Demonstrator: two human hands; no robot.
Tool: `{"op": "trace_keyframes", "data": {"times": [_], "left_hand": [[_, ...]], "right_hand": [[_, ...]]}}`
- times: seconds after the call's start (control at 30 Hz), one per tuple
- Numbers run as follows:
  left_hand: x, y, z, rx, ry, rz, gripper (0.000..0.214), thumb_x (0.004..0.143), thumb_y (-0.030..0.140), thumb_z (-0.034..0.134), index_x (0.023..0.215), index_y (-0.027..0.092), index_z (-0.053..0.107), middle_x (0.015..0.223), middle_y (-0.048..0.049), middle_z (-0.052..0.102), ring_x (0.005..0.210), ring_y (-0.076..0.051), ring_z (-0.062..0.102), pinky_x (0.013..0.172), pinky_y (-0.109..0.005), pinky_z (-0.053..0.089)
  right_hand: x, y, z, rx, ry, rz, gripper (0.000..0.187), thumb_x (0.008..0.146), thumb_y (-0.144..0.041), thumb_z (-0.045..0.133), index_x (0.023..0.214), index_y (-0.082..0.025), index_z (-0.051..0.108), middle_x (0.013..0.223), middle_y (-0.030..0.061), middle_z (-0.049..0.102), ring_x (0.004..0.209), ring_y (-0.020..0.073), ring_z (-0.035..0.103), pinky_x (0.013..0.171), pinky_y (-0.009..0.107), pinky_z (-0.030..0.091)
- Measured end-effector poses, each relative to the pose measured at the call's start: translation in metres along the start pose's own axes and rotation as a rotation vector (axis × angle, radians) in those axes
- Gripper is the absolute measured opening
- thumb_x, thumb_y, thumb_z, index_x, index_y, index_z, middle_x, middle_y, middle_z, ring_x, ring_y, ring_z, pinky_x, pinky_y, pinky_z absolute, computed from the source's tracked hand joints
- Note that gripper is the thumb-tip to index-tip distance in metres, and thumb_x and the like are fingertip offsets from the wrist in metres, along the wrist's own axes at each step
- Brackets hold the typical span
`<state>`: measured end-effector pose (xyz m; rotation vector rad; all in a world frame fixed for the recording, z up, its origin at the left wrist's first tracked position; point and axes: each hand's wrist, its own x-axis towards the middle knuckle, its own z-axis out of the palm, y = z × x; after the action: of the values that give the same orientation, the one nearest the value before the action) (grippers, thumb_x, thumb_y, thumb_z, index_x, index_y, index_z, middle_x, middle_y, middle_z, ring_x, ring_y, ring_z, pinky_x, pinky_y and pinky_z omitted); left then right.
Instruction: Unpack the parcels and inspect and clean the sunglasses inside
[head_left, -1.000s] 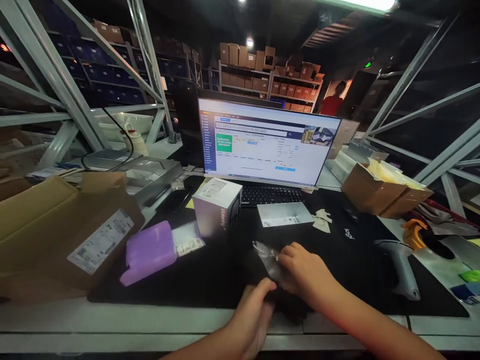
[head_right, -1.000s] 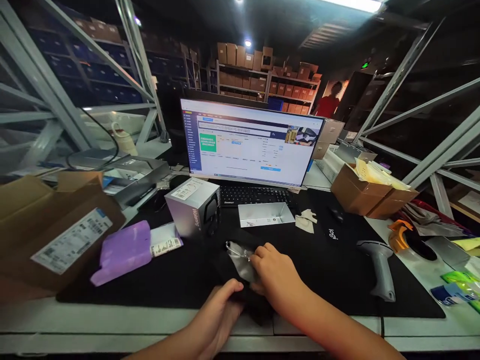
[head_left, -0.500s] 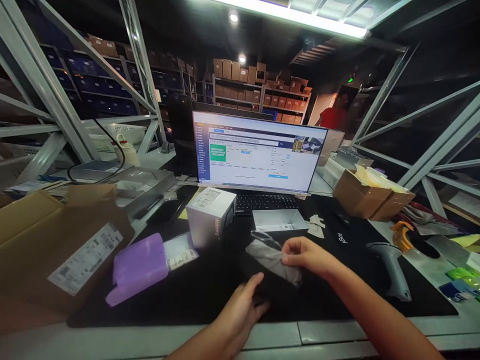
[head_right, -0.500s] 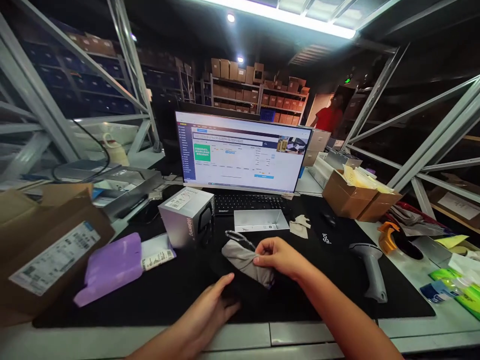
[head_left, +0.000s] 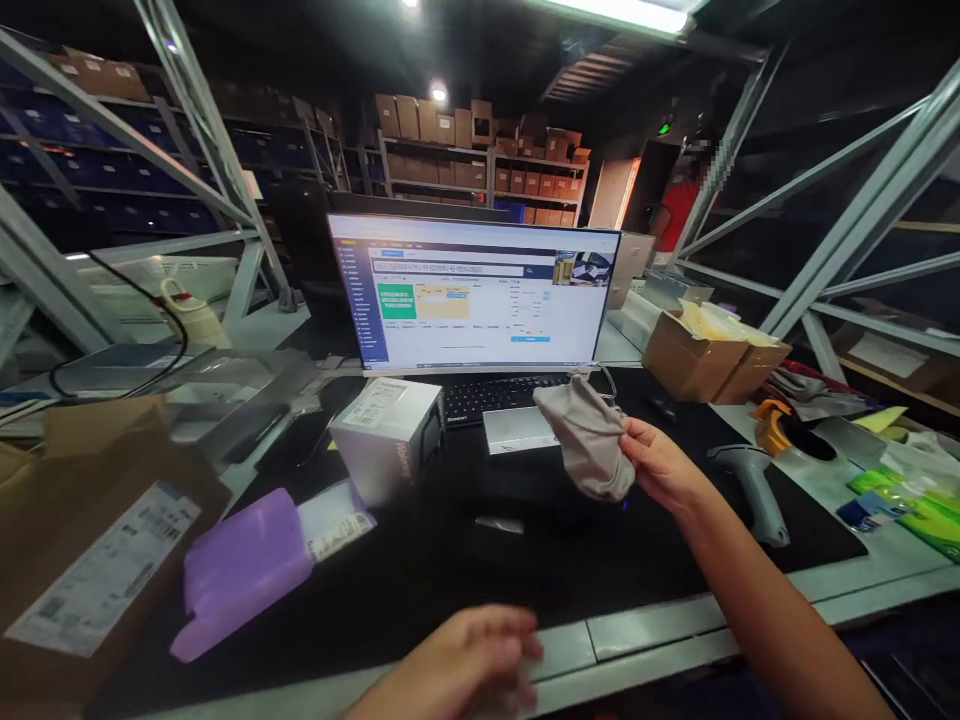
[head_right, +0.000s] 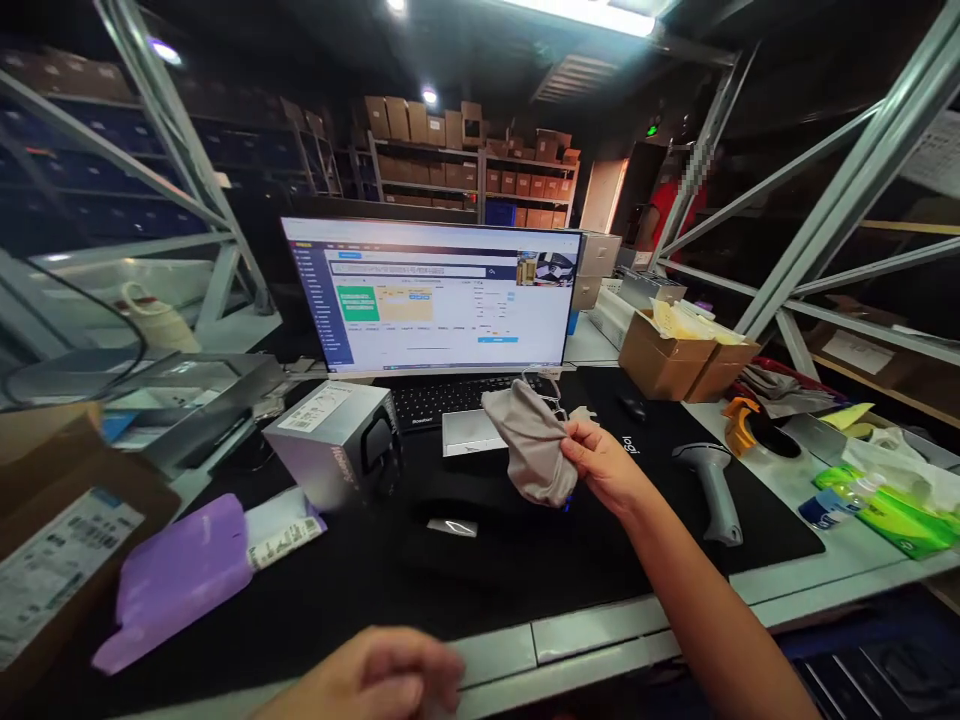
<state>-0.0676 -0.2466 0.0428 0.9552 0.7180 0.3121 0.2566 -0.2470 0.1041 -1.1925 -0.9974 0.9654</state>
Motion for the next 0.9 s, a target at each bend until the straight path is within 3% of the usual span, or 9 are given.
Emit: {"op": "trace_keyframes", "data": {"times": [0.07, 0.1, 0.2, 0.23, 0.3, 0.4, 0.5, 0.73, 0.9], "left_hand": [[-0.018, 0.012, -0.008, 0.353, -0.046, 0.252, 0.035, 0.076, 0.052, 0.076, 0.090, 0.021, 0.078, 0.084, -0.0111, 0.073, 0.074, -0.025, 0.069, 0.075, -0.041, 0.057], [-0.022, 0.020, -0.010, 0.546, 0.019, 0.460, 0.028, 0.078, 0.047, 0.075, 0.092, 0.023, 0.079, 0.087, -0.0105, 0.073, 0.079, -0.026, 0.069, 0.078, -0.041, 0.057], [-0.012, 0.051, -0.012, 1.077, 0.412, 1.087, 0.050, 0.082, 0.022, 0.073, 0.130, 0.033, 0.065, 0.135, -0.0114, 0.061, 0.126, -0.033, 0.057, 0.107, -0.051, 0.046], [-0.004, 0.061, -0.013, 1.203, 0.519, 1.230, 0.057, 0.082, 0.015, 0.071, 0.135, 0.035, 0.061, 0.145, -0.0111, 0.052, 0.137, -0.035, 0.047, 0.113, -0.057, 0.039], [0.011, 0.076, -0.014, 1.380, 0.563, 1.373, 0.060, 0.083, 0.012, 0.070, 0.137, 0.033, 0.057, 0.155, -0.0123, 0.040, 0.147, -0.037, 0.033, 0.116, -0.065, 0.030], [0.022, 0.088, -0.019, 1.454, 0.520, 1.334, 0.044, 0.089, 0.018, 0.064, 0.131, 0.030, 0.063, 0.147, -0.0138, 0.049, 0.143, -0.035, 0.040, 0.115, -0.062, 0.032], [0.024, 0.087, -0.025, 1.453, 0.597, 1.257, 0.036, 0.091, 0.022, 0.058, 0.125, 0.029, 0.068, 0.130, -0.0134, 0.063, 0.126, -0.032, 0.056, 0.106, -0.050, 0.044], [0.030, 0.063, -0.037, 1.132, 0.792, 1.254, 0.032, 0.077, 0.027, 0.068, 0.108, 0.019, 0.062, 0.112, -0.0150, 0.059, 0.098, -0.029, 0.063, 0.085, -0.041, 0.052], [0.032, 0.053, -0.047, 0.784, 0.795, 1.252, 0.037, 0.073, 0.028, 0.070, 0.106, 0.023, 0.053, 0.113, -0.0095, 0.052, 0.099, -0.026, 0.059, 0.085, -0.039, 0.050]], "right_hand": [[-0.006, -0.001, 0.004, -0.011, 0.001, -0.002, 0.051, 0.062, -0.058, 0.088, 0.081, -0.019, 0.061, 0.072, -0.0015, 0.063, 0.061, 0.0123, 0.056, 0.057, 0.023, 0.045], [-0.010, -0.002, 0.009, -0.017, -0.007, 0.001, 0.051, 0.061, -0.057, 0.089, 0.078, -0.019, 0.061, 0.071, -0.0022, 0.061, 0.060, 0.0115, 0.054, 0.056, 0.022, 0.043], [-0.019, -0.008, 0.035, -0.027, -0.072, 0.023, 0.050, 0.057, -0.053, 0.092, 0.073, -0.017, 0.063, 0.070, -0.0027, 0.059, 0.062, 0.0110, 0.052, 0.056, 0.021, 0.041], [-0.022, -0.011, 0.047, -0.039, -0.120, 0.025, 0.048, 0.058, -0.053, 0.092, 0.074, -0.017, 0.064, 0.070, -0.0023, 0.059, 0.063, 0.0115, 0.052, 0.056, 0.021, 0.042], [-0.026, -0.015, 0.070, -0.099, -0.240, 0.002, 0.043, 0.065, -0.052, 0.088, 0.076, -0.017, 0.066, 0.072, -0.0009, 0.060, 0.064, 0.0129, 0.053, 0.057, 0.022, 0.043], [-0.030, -0.017, 0.096, -0.236, -0.356, -0.066, 0.038, 0.071, -0.050, 0.084, 0.077, -0.018, 0.065, 0.072, -0.0003, 0.060, 0.064, 0.0140, 0.054, 0.057, 0.024, 0.044], [-0.025, -0.010, 0.103, -0.295, -0.279, -0.111, 0.039, 0.073, -0.053, 0.082, 0.073, -0.018, 0.064, 0.069, -0.0003, 0.059, 0.062, 0.0141, 0.052, 0.056, 0.024, 0.043], [-0.016, 0.001, 0.066, -0.370, 0.036, -0.245, 0.043, 0.095, -0.058, 0.054, 0.075, -0.022, 0.064, 0.071, 0.0027, 0.060, 0.067, 0.0185, 0.058, 0.066, 0.030, 0.048], [-0.036, 0.020, 0.054, -0.732, -0.296, -0.196, 0.040, 0.097, -0.053, 0.048, 0.070, -0.027, 0.063, 0.067, 0.0052, 0.062, 0.062, 0.0228, 0.059, 0.057, 0.035, 0.048]]}}
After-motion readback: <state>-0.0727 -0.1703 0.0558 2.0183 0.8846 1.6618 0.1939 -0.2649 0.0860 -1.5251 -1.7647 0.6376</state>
